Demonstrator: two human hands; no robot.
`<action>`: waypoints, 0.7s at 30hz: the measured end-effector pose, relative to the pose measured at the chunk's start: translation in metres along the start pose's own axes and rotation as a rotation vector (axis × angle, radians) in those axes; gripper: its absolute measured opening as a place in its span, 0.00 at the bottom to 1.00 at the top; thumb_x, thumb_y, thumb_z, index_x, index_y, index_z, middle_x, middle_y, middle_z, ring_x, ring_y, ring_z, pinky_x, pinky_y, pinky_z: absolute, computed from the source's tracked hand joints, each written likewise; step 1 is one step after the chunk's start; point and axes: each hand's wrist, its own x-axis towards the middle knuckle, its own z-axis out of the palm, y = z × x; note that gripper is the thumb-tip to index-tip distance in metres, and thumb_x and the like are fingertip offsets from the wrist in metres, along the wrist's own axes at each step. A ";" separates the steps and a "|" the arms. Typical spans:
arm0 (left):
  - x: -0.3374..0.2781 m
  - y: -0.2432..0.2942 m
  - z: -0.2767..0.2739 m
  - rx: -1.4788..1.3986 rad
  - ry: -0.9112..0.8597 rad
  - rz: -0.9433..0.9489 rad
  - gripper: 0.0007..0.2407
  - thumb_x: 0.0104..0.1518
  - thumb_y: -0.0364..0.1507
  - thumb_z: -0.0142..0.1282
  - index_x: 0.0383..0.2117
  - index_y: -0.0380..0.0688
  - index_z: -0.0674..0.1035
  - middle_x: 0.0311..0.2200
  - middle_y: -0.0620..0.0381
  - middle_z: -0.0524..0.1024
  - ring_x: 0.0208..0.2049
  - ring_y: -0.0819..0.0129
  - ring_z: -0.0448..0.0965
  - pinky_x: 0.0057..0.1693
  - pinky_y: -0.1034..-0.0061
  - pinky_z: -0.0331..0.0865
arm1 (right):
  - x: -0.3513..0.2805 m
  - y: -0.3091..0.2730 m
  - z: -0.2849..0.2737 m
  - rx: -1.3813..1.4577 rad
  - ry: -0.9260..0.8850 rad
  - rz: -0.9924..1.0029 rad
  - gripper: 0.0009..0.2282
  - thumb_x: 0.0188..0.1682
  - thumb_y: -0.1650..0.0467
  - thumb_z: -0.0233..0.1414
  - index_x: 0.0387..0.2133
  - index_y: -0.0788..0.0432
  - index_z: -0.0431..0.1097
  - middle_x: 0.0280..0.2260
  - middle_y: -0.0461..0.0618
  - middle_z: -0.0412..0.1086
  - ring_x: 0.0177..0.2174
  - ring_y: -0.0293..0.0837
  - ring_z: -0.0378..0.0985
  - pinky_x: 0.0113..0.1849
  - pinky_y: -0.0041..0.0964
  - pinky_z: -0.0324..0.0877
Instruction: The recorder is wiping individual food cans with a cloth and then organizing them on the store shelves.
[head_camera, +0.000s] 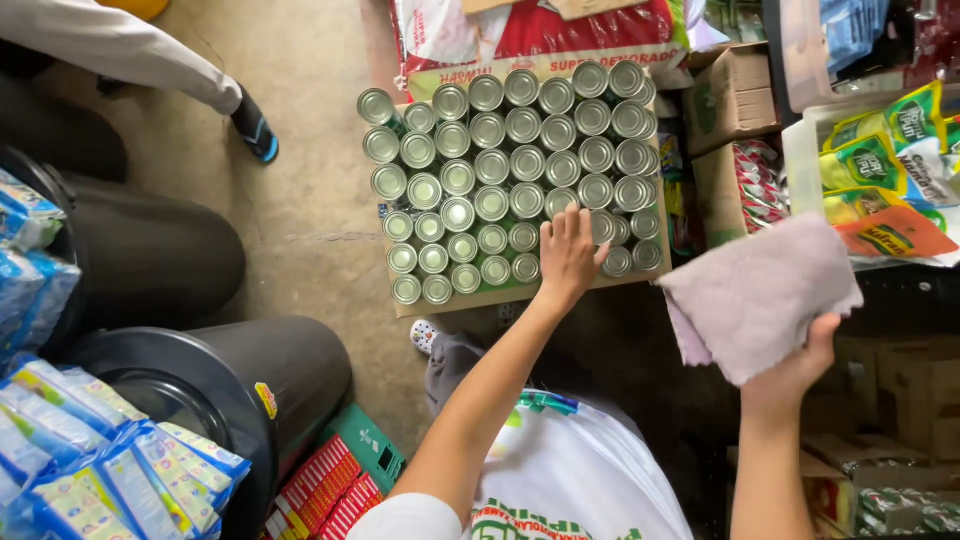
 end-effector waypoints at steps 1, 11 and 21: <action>0.003 0.002 0.006 0.044 0.001 -0.010 0.29 0.43 0.43 0.70 0.47 0.36 0.74 0.52 0.49 0.66 0.50 0.55 0.66 0.55 0.61 0.62 | -0.008 -0.001 -0.008 0.005 0.055 0.047 0.42 0.53 0.46 0.51 0.73 0.58 0.48 0.70 0.49 0.55 0.69 0.51 0.57 0.69 0.51 0.52; -0.003 -0.007 -0.013 -0.144 0.123 0.000 0.30 0.36 0.40 0.75 0.44 0.35 0.76 0.52 0.48 0.68 0.54 0.53 0.70 0.60 0.59 0.64 | -0.028 0.016 -0.056 0.118 0.197 0.210 0.36 0.51 0.55 0.56 0.70 0.58 0.55 0.65 0.48 0.61 0.64 0.53 0.63 0.65 0.55 0.55; -0.042 -0.008 -0.097 -1.134 -0.079 -0.469 0.26 0.54 0.41 0.65 0.56 0.39 0.77 0.50 0.56 0.79 0.46 0.68 0.81 0.54 0.75 0.74 | 0.032 0.117 0.072 -0.442 -0.534 0.125 0.36 0.51 0.55 0.56 0.68 0.63 0.56 0.63 0.47 0.59 0.60 0.38 0.58 0.59 0.34 0.52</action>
